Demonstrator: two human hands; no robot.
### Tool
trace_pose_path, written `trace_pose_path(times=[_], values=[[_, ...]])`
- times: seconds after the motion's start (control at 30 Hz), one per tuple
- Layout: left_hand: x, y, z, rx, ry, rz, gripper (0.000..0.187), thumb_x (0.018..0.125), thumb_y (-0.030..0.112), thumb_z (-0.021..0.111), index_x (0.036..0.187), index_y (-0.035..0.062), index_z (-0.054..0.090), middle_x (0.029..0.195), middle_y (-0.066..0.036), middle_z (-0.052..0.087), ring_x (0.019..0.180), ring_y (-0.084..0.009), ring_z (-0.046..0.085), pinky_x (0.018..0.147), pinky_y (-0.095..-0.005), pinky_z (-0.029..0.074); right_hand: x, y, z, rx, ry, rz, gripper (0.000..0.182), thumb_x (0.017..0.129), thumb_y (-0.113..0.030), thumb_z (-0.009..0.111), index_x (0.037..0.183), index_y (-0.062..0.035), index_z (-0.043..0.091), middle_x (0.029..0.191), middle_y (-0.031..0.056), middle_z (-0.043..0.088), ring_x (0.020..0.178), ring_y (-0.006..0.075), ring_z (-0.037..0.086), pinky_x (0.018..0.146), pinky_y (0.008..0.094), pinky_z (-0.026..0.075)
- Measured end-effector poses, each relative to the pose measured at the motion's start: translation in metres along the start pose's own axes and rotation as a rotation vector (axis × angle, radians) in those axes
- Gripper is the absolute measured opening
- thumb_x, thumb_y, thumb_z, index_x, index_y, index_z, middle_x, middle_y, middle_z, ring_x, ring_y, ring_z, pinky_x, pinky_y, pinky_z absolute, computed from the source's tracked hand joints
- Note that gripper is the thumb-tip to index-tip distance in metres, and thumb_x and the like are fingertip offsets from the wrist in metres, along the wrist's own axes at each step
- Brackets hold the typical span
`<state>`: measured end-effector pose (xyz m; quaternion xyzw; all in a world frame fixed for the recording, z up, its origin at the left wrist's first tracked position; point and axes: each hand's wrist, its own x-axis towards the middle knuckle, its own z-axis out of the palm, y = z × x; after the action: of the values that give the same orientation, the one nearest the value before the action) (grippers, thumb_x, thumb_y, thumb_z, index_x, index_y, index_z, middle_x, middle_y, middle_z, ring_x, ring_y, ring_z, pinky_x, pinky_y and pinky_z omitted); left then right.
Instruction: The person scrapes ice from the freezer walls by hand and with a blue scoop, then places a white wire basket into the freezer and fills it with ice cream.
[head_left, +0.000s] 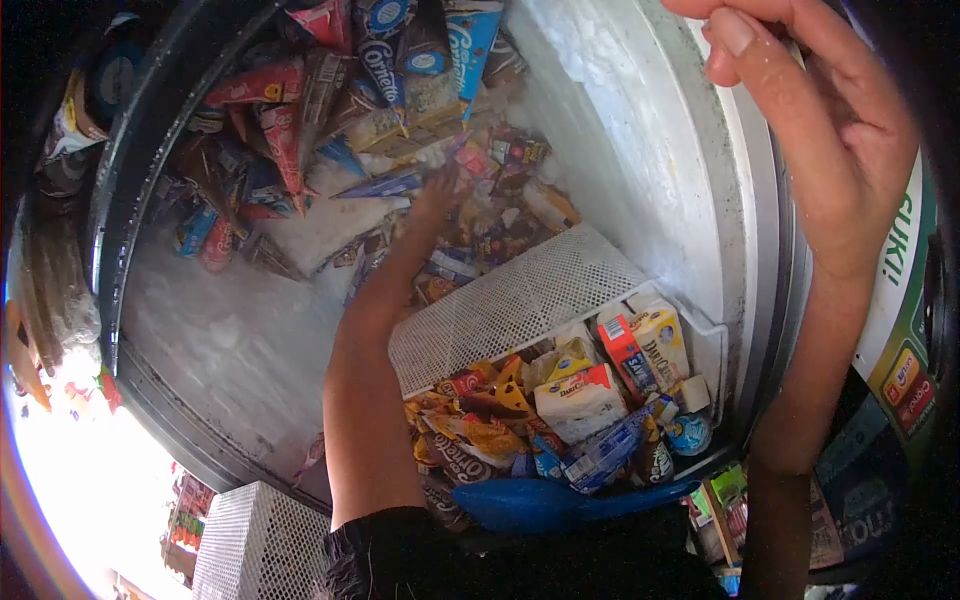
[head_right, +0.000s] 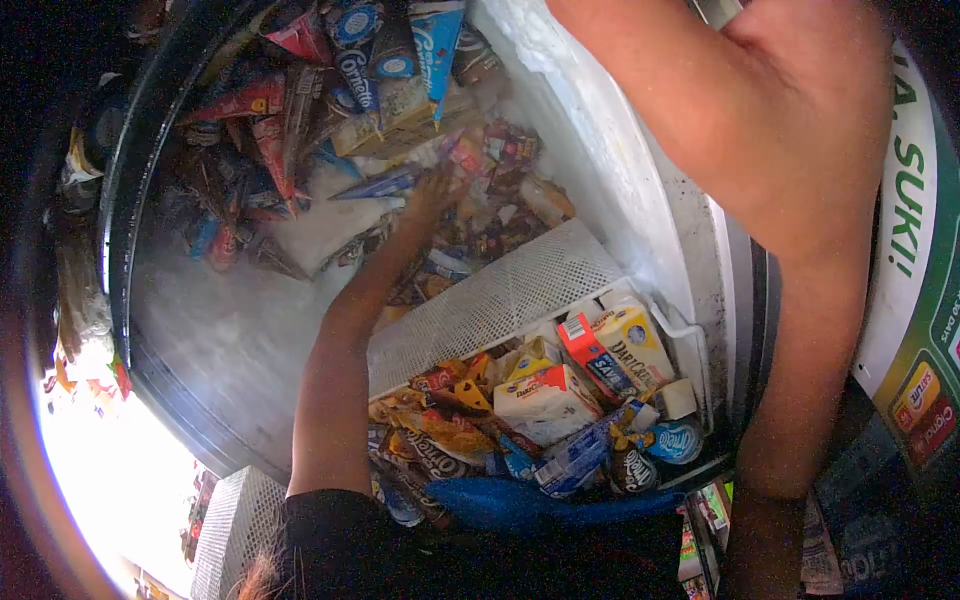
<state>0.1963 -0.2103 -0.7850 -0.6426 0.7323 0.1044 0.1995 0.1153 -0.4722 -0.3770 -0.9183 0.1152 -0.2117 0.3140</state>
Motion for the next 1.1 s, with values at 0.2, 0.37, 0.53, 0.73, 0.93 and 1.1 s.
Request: trace_pose_path(times=[0.2,0.37,0.53,0.73,0.93,1.1], values=[[-0.064,0.003,-0.013,-0.029,-0.383,0.026,0.059,0.077,0.032,0.059,0.132,0.0243,0.04,0.144,-0.016,0.016,0.133,-0.031,0.017,0.095,-0.0526,0.033,0.0,-0.001,0.0,0.02,-0.001,0.005,0.012,0.079,-0.003,0.054,0.081,0.0043,0.063,0.064,0.0075,0.059,0.054,0.0083,0.052,0.051,0.0211,0.039],[-0.133,0.004,0.072,-0.406,0.133,-0.056,0.048,0.076,0.021,0.058,0.123,0.0176,0.048,0.135,-0.016,0.034,0.122,-0.0319,0.039,0.082,-0.044,0.046,0.002,-0.005,0.003,0.094,0.041,0.01,0.012,0.079,-0.002,0.054,0.081,0.0042,0.063,0.064,0.0074,0.059,0.054,0.0081,0.052,0.051,0.021,0.038],[-0.057,-0.031,-0.048,-0.585,-0.668,0.017,0.057,0.075,0.006,0.054,0.129,0.0149,0.039,0.117,-0.011,0.052,0.109,-0.031,0.05,0.078,-0.0441,0.046,0.003,-0.006,0.007,0.034,0.043,-0.061,0.011,0.078,-0.002,0.054,0.08,0.0034,0.064,0.062,0.0064,0.058,0.052,0.0077,0.05,0.05,0.0211,0.037],[-0.049,-0.045,-0.028,-0.159,0.068,-0.246,0.067,0.07,0.016,0.065,0.131,0.0179,0.036,0.127,-0.013,0.041,0.123,-0.0297,0.035,0.1,-0.0471,0.03,0.003,-0.005,0.007,-0.035,0.033,-0.099,0.011,0.077,-0.001,0.054,0.08,0.0038,0.064,0.063,0.0072,0.058,0.052,0.0082,0.05,0.049,0.022,0.037],[-0.112,-0.012,-0.01,-0.157,-0.334,0.021,0.073,0.066,0.019,0.071,0.13,0.0197,0.038,0.132,-0.01,0.035,0.129,-0.0349,0.022,0.105,-0.0504,0.022,0.004,-0.011,0.007,0.007,0.043,-0.048,0.011,0.076,0.0,0.054,0.08,0.0043,0.063,0.064,0.0085,0.058,0.052,0.0094,0.05,0.05,0.0227,0.039],[-0.117,-0.031,-0.041,-0.685,-0.533,-0.104,0.035,0.076,0.013,0.054,0.111,0.0108,0.054,0.113,-0.015,0.052,0.101,-0.0322,0.055,0.081,-0.045,0.047,0.005,-0.006,0.009,-0.031,0.055,-0.083,0.011,0.076,0.0,0.054,0.08,0.0042,0.063,0.064,0.0088,0.057,0.054,0.0102,0.051,0.05,0.0232,0.039]])
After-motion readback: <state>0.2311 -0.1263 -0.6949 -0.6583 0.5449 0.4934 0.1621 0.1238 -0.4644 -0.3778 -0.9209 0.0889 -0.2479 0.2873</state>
